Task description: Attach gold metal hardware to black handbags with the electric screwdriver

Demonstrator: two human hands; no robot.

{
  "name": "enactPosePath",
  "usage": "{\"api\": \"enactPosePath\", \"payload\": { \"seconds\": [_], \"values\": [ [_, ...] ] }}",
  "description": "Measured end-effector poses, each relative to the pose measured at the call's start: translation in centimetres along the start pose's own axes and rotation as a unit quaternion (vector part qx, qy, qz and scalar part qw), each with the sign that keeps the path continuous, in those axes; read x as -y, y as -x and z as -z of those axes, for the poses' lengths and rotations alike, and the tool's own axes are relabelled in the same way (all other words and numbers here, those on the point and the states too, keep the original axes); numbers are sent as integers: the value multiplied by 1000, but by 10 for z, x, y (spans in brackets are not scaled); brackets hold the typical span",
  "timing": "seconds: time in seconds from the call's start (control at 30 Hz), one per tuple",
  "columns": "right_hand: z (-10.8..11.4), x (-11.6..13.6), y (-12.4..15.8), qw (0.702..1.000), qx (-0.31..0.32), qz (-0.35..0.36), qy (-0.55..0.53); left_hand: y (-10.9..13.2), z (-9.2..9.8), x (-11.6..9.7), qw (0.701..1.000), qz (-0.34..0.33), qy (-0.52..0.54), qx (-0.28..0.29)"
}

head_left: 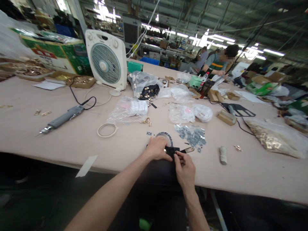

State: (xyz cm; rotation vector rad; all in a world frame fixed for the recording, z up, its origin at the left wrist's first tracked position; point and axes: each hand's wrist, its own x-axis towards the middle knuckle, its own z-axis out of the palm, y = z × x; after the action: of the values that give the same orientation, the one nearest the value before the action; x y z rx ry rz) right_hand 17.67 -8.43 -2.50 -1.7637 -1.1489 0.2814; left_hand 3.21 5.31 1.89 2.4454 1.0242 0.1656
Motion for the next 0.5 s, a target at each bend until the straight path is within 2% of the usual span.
{"api": "enactPosePath", "payload": {
  "seconds": [0.2, 0.5],
  "values": [
    [12, -5, -3, 985, 84, -79, -131, -1, 1, -2, 1000, -22, -12, 3],
    [10, 5, -3, 980, 68, -117, -147, -9, 8, 1, 998, -11, 30, 49]
  ]
}}
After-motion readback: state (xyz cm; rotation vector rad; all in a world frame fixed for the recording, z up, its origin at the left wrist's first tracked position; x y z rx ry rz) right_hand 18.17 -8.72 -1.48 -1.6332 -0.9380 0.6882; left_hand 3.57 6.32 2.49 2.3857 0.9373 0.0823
